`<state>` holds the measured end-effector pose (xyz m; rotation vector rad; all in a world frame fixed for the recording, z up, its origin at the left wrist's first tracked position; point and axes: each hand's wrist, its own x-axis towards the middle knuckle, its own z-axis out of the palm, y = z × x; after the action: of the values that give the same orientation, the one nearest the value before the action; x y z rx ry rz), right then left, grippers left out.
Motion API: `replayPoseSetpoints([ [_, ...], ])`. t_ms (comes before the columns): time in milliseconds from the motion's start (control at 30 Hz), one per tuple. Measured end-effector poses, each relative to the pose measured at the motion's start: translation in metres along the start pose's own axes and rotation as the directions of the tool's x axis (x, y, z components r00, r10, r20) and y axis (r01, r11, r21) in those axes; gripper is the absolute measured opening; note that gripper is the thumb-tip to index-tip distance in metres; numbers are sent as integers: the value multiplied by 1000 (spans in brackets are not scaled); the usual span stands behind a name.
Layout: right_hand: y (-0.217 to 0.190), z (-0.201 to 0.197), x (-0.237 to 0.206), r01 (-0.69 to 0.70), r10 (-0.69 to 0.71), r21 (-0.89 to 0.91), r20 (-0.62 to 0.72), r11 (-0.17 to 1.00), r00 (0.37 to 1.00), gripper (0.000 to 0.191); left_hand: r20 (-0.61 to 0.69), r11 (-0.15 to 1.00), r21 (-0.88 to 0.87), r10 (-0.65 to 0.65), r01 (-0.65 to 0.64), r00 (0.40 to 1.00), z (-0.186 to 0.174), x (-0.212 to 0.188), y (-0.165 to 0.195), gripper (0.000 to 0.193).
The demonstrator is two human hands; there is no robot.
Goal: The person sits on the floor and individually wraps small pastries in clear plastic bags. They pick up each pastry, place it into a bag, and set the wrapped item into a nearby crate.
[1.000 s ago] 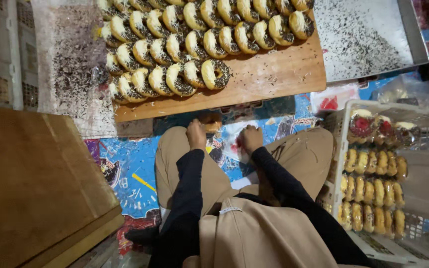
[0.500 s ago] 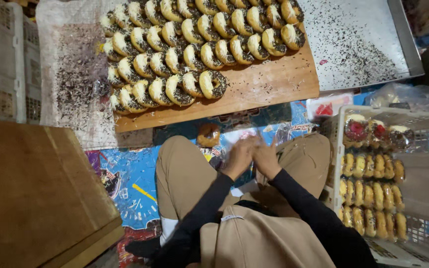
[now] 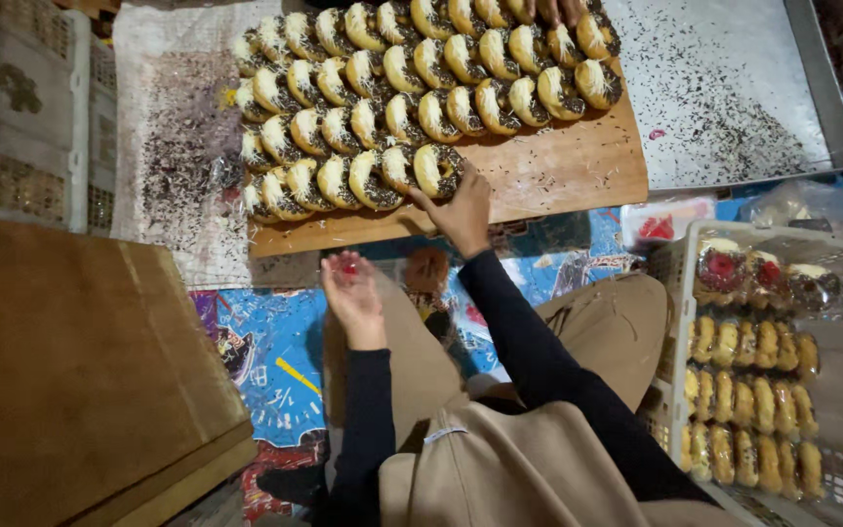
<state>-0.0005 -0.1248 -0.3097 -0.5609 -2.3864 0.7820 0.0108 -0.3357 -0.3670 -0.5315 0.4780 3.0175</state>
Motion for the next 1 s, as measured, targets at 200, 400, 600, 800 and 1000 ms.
replayPoseSetpoints([
  [200, 37, -22, 20, -82, 68, 285, 58, 955, 996, 107, -108, 992, -45, -123, 119, 986, 2, -37, 8, 41],
  [400, 105, -63, 6, 42, -38, 191, -27, 981, 999, 104, -130, 981, -37, -193, 190, 973, -18, -37, 18, 46],
  [600, 59, -43, 13, 116, -126, -109, -88, 987, 988, 124, -150, 914, -295, -332, 278, 931, -13, -41, -2, 59],
  [800, 17, -106, -53, -33, -74, 760, 106, 649, 992, 126, -44, 828, -486, -342, 279, 939, -4, -24, -21, 54],
  [1000, -16, -174, -133, -114, 31, 361, 227, 925, 973, 129, 277, 875, -336, -263, 349, 924, 13, -78, -91, 58],
])
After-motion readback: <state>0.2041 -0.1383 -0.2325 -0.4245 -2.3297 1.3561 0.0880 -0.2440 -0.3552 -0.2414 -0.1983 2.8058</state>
